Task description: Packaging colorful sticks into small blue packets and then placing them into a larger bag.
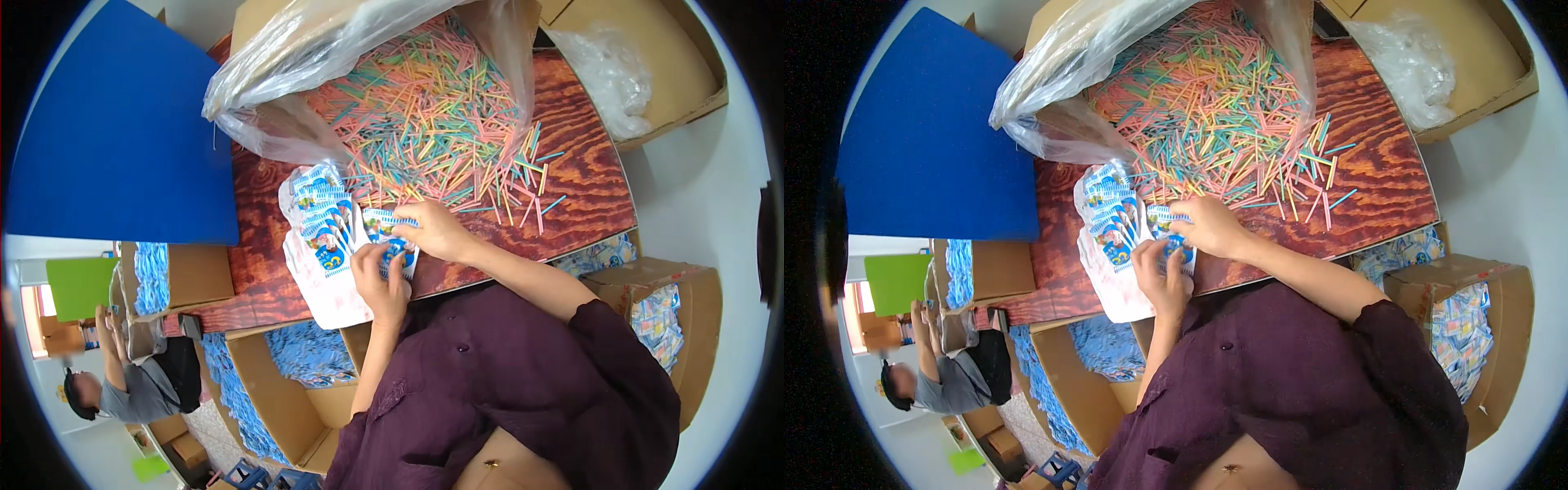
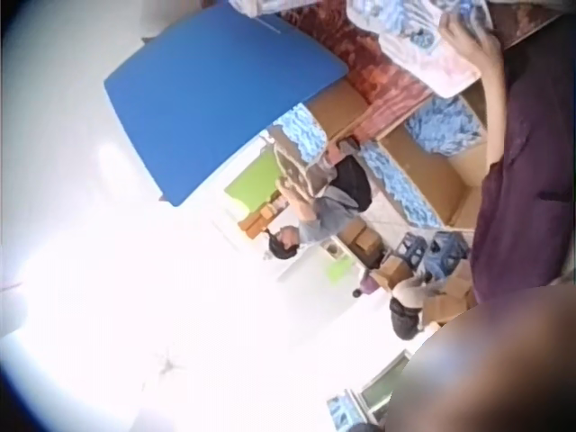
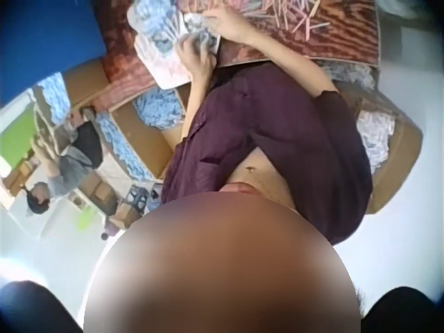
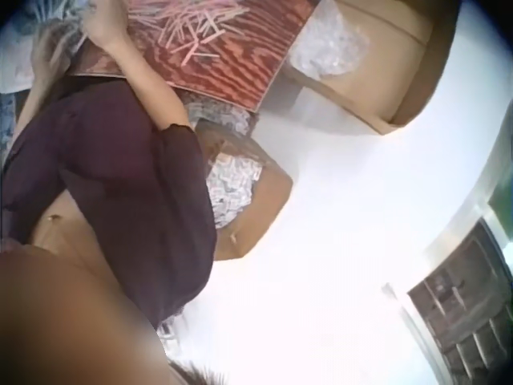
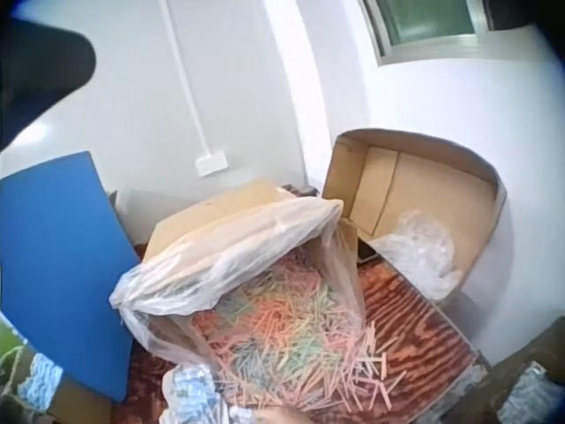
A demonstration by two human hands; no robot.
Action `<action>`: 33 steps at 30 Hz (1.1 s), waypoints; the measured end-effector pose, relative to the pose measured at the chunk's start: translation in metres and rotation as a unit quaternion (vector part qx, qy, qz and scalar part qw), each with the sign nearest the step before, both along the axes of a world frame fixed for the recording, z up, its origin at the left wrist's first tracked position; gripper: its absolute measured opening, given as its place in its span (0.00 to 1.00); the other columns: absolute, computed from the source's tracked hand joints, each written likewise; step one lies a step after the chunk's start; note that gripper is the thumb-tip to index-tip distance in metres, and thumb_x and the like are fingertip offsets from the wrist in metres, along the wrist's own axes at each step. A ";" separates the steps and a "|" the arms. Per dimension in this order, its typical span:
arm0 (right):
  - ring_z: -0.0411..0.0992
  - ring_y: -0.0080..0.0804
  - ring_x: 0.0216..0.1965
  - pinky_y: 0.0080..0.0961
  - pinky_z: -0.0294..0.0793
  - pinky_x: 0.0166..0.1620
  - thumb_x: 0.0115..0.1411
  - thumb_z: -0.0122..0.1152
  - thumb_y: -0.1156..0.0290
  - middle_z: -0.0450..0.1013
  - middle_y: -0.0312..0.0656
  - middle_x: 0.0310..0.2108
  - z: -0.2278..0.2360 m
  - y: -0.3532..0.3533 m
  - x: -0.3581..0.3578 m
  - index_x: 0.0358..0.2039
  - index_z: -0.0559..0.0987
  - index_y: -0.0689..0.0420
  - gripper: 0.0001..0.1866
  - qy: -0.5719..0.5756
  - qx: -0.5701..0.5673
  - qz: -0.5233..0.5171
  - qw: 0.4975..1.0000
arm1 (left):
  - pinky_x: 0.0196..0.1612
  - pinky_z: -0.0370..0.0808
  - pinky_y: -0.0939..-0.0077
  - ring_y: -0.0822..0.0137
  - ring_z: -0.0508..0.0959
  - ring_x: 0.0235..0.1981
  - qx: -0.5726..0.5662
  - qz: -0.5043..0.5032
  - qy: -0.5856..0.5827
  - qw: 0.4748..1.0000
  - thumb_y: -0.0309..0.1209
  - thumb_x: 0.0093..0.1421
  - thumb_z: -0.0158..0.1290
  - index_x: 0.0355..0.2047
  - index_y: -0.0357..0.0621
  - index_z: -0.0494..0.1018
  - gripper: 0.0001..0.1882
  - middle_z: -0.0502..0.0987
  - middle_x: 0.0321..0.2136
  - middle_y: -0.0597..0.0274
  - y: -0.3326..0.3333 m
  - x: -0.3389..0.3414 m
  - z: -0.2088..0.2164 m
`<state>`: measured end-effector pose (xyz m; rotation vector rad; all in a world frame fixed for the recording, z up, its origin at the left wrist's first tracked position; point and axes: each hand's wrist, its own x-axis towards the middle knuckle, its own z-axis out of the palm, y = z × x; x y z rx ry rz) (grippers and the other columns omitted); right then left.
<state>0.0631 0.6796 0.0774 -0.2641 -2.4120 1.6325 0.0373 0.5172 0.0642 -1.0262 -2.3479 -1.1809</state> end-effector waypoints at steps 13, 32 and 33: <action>0.66 0.40 0.22 0.34 0.63 0.27 0.55 0.61 0.70 0.66 0.46 0.19 0.054 0.011 0.034 0.26 0.73 0.63 0.10 0.117 0.011 -0.042 0.992 | 0.35 0.68 0.78 0.69 0.72 0.28 0.121 -0.063 -0.329 0.934 0.22 0.55 0.57 0.28 0.34 0.70 0.06 0.72 0.24 0.60 0.010 -0.004 0.038; 0.67 0.25 0.26 0.30 0.70 0.37 0.64 0.49 0.67 0.66 0.31 0.21 -0.029 -0.020 0.036 0.27 0.73 0.52 0.09 -0.050 -0.694 0.050 0.717 | 0.43 0.76 0.65 0.60 0.79 0.34 0.311 -0.319 -0.599 0.666 0.32 0.64 0.49 0.37 0.37 0.72 0.09 0.77 0.31 0.52 0.015 -0.007 0.027; 0.67 0.25 0.25 0.30 0.70 0.37 0.63 0.50 0.67 0.66 0.30 0.21 -0.040 -0.023 0.033 0.27 0.73 0.52 0.08 -0.056 -0.717 0.036 0.694 | 0.43 0.76 0.65 0.59 0.79 0.34 0.271 -0.321 -0.573 0.703 0.32 0.65 0.49 0.37 0.37 0.72 0.09 0.77 0.31 0.52 0.016 -0.008 0.022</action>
